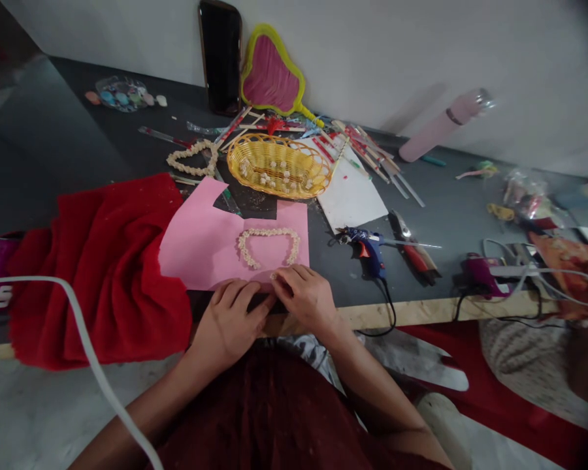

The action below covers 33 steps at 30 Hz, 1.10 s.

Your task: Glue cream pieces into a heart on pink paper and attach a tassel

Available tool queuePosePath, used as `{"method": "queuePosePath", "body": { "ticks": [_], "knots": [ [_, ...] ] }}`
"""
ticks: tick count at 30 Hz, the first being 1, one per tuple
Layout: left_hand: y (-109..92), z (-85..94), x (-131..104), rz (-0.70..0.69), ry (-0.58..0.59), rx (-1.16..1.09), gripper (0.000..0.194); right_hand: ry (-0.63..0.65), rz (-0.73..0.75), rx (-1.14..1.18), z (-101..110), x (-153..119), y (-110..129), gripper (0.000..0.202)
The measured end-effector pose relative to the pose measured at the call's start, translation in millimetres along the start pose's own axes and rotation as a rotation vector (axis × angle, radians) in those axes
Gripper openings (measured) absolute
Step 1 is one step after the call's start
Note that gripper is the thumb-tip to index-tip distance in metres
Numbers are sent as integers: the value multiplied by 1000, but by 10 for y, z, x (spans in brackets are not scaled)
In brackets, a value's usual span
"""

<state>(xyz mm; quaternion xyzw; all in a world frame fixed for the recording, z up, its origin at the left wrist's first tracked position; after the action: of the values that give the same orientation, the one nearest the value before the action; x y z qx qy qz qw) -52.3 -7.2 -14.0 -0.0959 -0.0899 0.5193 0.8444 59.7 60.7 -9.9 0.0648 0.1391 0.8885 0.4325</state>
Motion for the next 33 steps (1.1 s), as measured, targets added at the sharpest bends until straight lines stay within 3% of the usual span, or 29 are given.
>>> {"method": "queuePosePath", "body": {
  "ticks": [33],
  "knots": [
    [-12,13,12,14,17,17,41,24,14,61,-25,-27,-44,17]
  ]
}}
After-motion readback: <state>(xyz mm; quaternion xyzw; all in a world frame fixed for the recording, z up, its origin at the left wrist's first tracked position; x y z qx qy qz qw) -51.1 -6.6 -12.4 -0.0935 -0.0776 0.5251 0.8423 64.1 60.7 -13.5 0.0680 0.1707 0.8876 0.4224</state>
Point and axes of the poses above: each hand's wrist, its own x-axis towards the middle knuckle, its own z-axis out of the back of the hand, y = z × x, the point moved 7 cm from there along x, towards the middle knuckle, and after that the axes turned 12 degrees about y, right-handed, at the moved point
